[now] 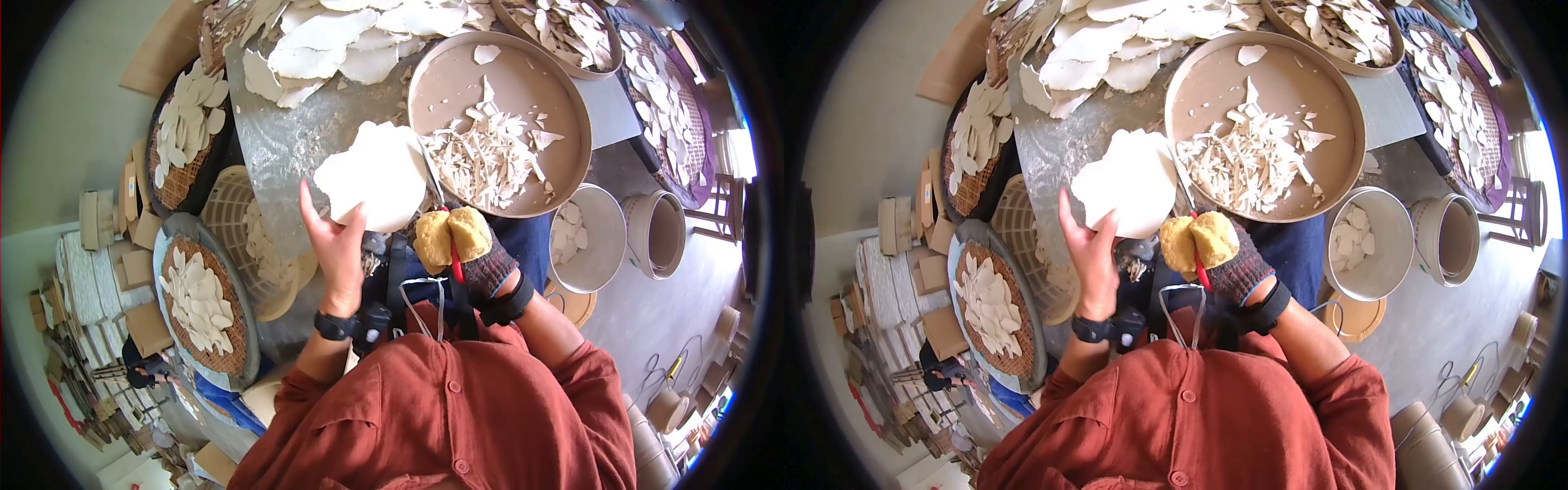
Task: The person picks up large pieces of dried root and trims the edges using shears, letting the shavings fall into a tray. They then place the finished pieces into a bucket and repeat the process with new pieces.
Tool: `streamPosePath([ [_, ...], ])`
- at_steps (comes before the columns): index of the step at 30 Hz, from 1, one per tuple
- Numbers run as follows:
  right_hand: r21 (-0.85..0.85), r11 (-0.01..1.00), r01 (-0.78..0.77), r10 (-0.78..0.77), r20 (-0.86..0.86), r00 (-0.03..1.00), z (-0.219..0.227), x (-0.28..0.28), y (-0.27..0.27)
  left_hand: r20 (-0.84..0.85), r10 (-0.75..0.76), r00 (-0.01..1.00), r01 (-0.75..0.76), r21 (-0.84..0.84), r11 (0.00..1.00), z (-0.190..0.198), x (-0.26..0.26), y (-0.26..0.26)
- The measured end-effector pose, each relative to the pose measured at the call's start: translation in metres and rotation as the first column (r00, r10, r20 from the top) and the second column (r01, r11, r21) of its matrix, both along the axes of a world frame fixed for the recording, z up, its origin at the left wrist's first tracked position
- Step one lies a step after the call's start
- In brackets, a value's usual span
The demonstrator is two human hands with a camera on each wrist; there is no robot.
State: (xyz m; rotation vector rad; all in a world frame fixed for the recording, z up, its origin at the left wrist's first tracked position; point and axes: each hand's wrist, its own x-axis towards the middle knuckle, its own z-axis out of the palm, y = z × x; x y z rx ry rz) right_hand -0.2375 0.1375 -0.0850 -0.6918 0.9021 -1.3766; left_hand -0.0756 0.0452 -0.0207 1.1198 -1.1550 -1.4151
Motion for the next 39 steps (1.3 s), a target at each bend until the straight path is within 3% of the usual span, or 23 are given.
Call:
streamPosePath([
  [3, 0.055, 0.998, 0.024, -0.017, -0.125, 0.992, 0.004, -0.001, 0.003, -0.198, 0.102, 0.975, -0.07, 0.163, 0.984, 0.0, -0.022, 0.023],
  [4, 0.031, 0.999, 0.028, -0.021, -0.211, 0.977, 0.004, -0.001, 0.005, -0.086, 0.044, 0.995, -0.037, 0.086, 0.996, -0.008, -0.028, 0.023],
  [7, -0.095, 0.995, -0.014, -0.033, -0.472, 0.881, 0.002, -0.005, 0.006, -0.087, 0.027, 0.996, -0.02, 0.077, 0.997, -0.011, -0.036, 0.024],
  [8, -0.133, 0.991, -0.015, -0.052, -0.486, 0.872, 0.007, -0.006, 0.006, -0.1, -0.001, 0.995, 0.01, 0.088, 0.996, -0.011, -0.034, 0.021],
  [10, -0.076, 0.997, 0.032, -0.057, -0.348, 0.936, 0.002, -0.005, 0.007, -0.125, -0.109, 0.986, 0.124, 0.114, 0.986, -0.005, -0.03, 0.019],
  [12, 0.071, 0.995, 0.065, -0.063, -0.03, 0.998, -0.012, -0.007, 0.006, -0.12, -0.183, 0.976, 0.201, 0.16, 0.966, 0.003, -0.025, 0.015],
  [14, 0.122, 0.991, 0.049, -0.082, 0.282, 0.956, -0.004, -0.008, 0.007, -0.078, -0.22, 0.972, 0.232, 0.235, 0.944, 0.01, -0.019, 0.014],
  [15, 0.116, 0.993, 0.033, -0.081, 0.428, 0.9, 0.001, -0.008, 0.008, -0.091, -0.187, 0.978, 0.202, 0.19, 0.961, 0.009, -0.02, 0.014],
  [18, 0.13, 0.992, 0.0, -0.045, 0.34, 0.939, 0.008, -0.007, 0.008, -0.113, -0.071, 0.991, 0.082, 0.101, 0.992, 0.004, -0.025, 0.016],
  [19, 0.017, 1.0, 0.021, -0.021, 0.003, 1.0, 0.006, -0.007, 0.007, -0.113, -0.056, 0.992, 0.065, 0.083, 0.994, 0.004, -0.029, 0.016],
  [20, -0.096, 0.995, 0.003, -0.035, -0.335, 0.942, 0.002, -0.008, 0.007, -0.113, -0.041, 0.993, 0.049, 0.066, 0.997, 0.005, -0.034, 0.017],
  [21, -0.193, 0.98, -0.051, -0.084, -0.63, 0.772, -0.001, -0.008, 0.008, -0.114, -0.027, 0.993, 0.033, 0.05, 0.998, 0.006, -0.036, 0.018],
  [23, -0.047, 0.999, 0.012, -0.021, -0.192, 0.981, -0.003, -0.007, 0.012, -0.112, -0.077, 0.991, 0.088, 0.098, 0.991, 0.009, -0.032, 0.01],
  [24, 0.034, 0.999, 0.015, -0.017, 0.054, 0.998, -0.004, -0.006, 0.012, -0.112, -0.102, 0.988, 0.115, 0.121, 0.986, 0.011, -0.03, 0.007],
  [26, 0.062, 0.997, 0.036, -0.037, 0.027, 0.999, -0.006, -0.009, 0.009, -0.085, -0.144, 0.986, 0.153, 0.109, 0.982, 0.014, -0.027, 0.006],
  [29, 0.032, 0.999, 0.006, -0.002, -0.143, 0.99, -0.004, -0.014, 0.009, -0.061, -0.184, 0.981, 0.19, 0.125, 0.974, 0.014, -0.023, 0.004],
  [30, -0.029, 0.999, -0.021, 0.01, -0.322, 0.947, -0.003, -0.015, 0.01, -0.057, -0.191, 0.98, 0.197, 0.137, 0.971, 0.012, -0.022, 0.003],
  [32, 0.007, 1.0, -0.018, 0.019, -0.231, 0.973, 0.003, -0.014, 0.013, -0.041, -0.23, 0.972, 0.234, 0.169, 0.958, 0.009, -0.016, -0.001],
  [33, 0.101, 0.995, 0.0, -0.004, 0.043, 0.999, 0.009, -0.011, 0.012, -0.034, -0.249, 0.968, 0.251, 0.181, 0.951, 0.009, -0.014, -0.004],
  [34, 0.195, 0.981, -0.01, -0.052, 0.31, 0.949, 0.012, -0.01, 0.011, -0.031, -0.269, 0.963, 0.27, 0.18, 0.946, 0.011, -0.012, -0.008],
  [36, 0.126, 0.992, 0.009, -0.02, 0.084, 0.996, -0.02, -0.005, 0.011, -0.022, -0.309, 0.951, 0.308, 0.18, 0.934, 0.016, -0.01, -0.011],
  [38, 0.317, 0.948, -0.015, -0.142, 0.466, 0.873, 0.01, -0.008, 0.004, -0.009, -0.322, 0.947, 0.32, 0.149, 0.936, 0.013, -0.009, -0.009],
  [39, 0.139, 0.988, 0.072, -0.09, 0.129, 0.988, 0.006, -0.009, 0.003, -0.002, -0.331, 0.944, 0.328, 0.133, 0.935, 0.012, -0.008, -0.007],
])
